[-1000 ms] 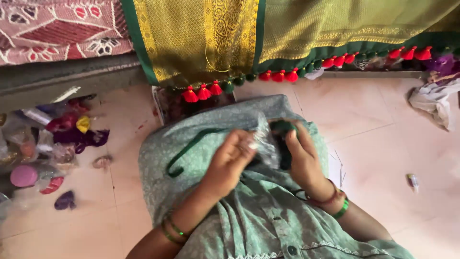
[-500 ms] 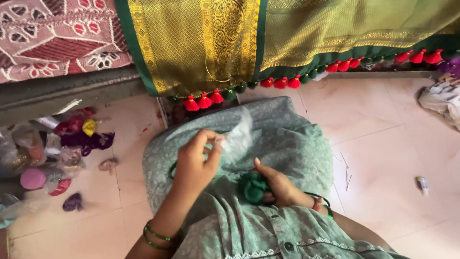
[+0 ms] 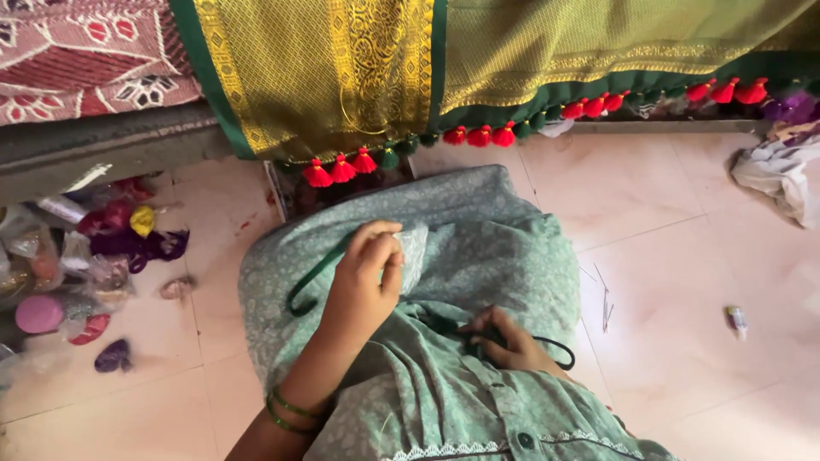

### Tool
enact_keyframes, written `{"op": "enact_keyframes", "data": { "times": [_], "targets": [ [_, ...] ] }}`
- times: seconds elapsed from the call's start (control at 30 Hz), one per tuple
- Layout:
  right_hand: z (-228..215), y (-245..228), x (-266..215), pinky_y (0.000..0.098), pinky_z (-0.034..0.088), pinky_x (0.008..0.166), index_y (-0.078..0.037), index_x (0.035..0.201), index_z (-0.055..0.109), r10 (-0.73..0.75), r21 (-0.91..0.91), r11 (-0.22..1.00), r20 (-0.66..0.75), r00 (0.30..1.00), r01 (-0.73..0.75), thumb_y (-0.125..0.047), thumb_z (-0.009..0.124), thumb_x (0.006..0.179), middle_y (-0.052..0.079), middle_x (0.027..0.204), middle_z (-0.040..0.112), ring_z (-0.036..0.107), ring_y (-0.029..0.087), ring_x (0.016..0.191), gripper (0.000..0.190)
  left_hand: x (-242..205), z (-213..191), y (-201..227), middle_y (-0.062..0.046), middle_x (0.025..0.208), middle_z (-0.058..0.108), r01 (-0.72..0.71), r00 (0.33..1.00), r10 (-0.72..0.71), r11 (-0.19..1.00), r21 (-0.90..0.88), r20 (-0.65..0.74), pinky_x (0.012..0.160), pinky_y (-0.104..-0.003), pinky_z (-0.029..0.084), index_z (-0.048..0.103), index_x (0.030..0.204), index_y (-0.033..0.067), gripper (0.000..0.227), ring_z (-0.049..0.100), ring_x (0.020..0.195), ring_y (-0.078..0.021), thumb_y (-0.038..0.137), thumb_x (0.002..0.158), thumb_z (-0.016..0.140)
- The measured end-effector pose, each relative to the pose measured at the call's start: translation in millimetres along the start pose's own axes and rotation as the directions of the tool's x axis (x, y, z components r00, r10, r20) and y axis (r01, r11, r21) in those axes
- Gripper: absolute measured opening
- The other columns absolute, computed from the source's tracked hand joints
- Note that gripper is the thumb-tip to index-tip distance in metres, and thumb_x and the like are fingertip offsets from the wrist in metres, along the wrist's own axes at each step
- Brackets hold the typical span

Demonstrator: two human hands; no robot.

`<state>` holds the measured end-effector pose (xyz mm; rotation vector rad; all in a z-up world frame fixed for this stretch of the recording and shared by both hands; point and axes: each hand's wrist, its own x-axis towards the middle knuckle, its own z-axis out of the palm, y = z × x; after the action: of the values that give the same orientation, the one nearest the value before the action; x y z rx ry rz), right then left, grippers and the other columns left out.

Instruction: The person sits on the floor with a green and gold fabric border across their lap, cuts loose threads from red tassels using scissors, combs the tassel fibers with a blue comb, and handles a green ribbon while threading a needle.

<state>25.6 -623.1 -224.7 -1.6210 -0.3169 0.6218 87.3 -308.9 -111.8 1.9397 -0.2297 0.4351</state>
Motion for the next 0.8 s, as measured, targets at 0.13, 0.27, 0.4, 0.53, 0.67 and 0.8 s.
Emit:
{"op": "enact_keyframes", "data": {
  "times": [0.13, 0.27, 0.4, 0.53, 0.67, 0.8],
  "targets": [
    [-4.4, -32.8, -10.5, 0.041, 0.044, 0.096, -0.014, 0.139, 0.059, 0.273, -0.021, 0.962, 0.132, 0.953, -0.273, -0.014, 0.056, 0.103, 0.017, 0.113, 0.058, 0.053, 0.028, 0.103, 0.036, -7.5, 3.1, -6.6, -0.016, 0.121, 0.066, -0.114, 0.993, 0.109, 0.988, 0.107, 0.051, 0.08, -0.037, 0.057, 0.067, 0.103, 0.004, 0.021, 0.07, 0.093, -0.0291, -0.008, 0.085, 0.065],
    [4.6, -46.2, -1.8, 0.0387, 0.046, 0.104, -0.005, 0.128, 0.067, -0.118, -0.225, 0.96, 0.208, 0.971, 0.165, -0.012, 0.064, 0.099, 0.011, 0.128, 0.066, 0.06, 0.025, 0.123, 0.029, -13.0, -0.1, -12.2, -0.018, 0.123, 0.066, -0.148, 0.989, 0.144, 0.951, 0.272, 0.036, 0.089, -0.043, 0.054, 0.073, 0.112, 0.0019, 0.029, 0.066, 0.102, -0.0359, -0.003, 0.084, 0.065],
    [8.9, -26.9, 19.3, 0.0352, 0.054, 0.094, -0.008, 0.114, 0.073, -0.042, -0.417, 0.907, 0.037, 0.998, 0.053, -0.019, 0.071, 0.095, 0.006, 0.113, 0.073, 0.069, 0.02, 0.109, 0.022, -17.5, 6.8, -10.1, -0.017, 0.117, 0.066, -0.103, 0.995, 0.099, 0.961, 0.258, 0.028, 0.089, -0.042, 0.053, 0.072, 0.11, 0.0012, 0.024, 0.066, 0.1, -0.0354, 0.003, 0.086, 0.069],
    [19.2, -79.4, 48.8, 0.0347, 0.052, 0.094, -0.005, 0.115, 0.071, 0.078, 0.145, 0.986, 0.009, 0.997, -0.079, -0.016, 0.07, 0.095, 0.006, 0.113, 0.072, 0.066, 0.019, 0.108, 0.023, -18.4, 17.7, 6.0, -0.012, 0.106, 0.068, -0.077, 0.989, 0.046, 0.972, 0.222, 0.143, 0.083, -0.041, 0.054, 0.073, 0.107, 0.008, 0.019, 0.066, 0.095, -0.0321, 0.01, 0.088, 0.073],
    [38.1, -98.4, 83.3, 0.0378, 0.049, 0.094, -0.002, 0.125, 0.066, -0.009, 0.736, 0.673, -0.099, 0.995, 0.079, -0.011, 0.068, 0.105, 0.011, 0.116, 0.066, 0.061, 0.022, 0.108, 0.022, -21.2, 27.2, 16.0, -0.012, 0.103, 0.068, 0.065, 0.966, -0.071, 0.997, 0.035, 0.248, 0.08, -0.043, 0.053, 0.063, 0.119, 0.0095, 0.034, 0.065, 0.096, -0.0348, 0.006, 0.086, 0.069],
    [58.9, -105.9, 96.4, 0.0391, 0.041, 0.11, -0.001, 0.133, 0.065, -0.255, 0.252, 0.905, -0.326, 0.91, 0.344, -0.008, 0.057, 0.11, 0.015, 0.131, 0.06, 0.053, 0.027, 0.126, 0.025, -33.1, 51.0, -12.4, -0.013, 0.107, 0.068, 0.328, 0.905, -0.324, 0.944, 0.032, 0.276, 0.083, -0.043, 0.054, 0.056, 0.124, 0.0103, 0.036, 0.065, 0.103, -0.037, 0.012, 0.091, 0.069]
  ]
}}
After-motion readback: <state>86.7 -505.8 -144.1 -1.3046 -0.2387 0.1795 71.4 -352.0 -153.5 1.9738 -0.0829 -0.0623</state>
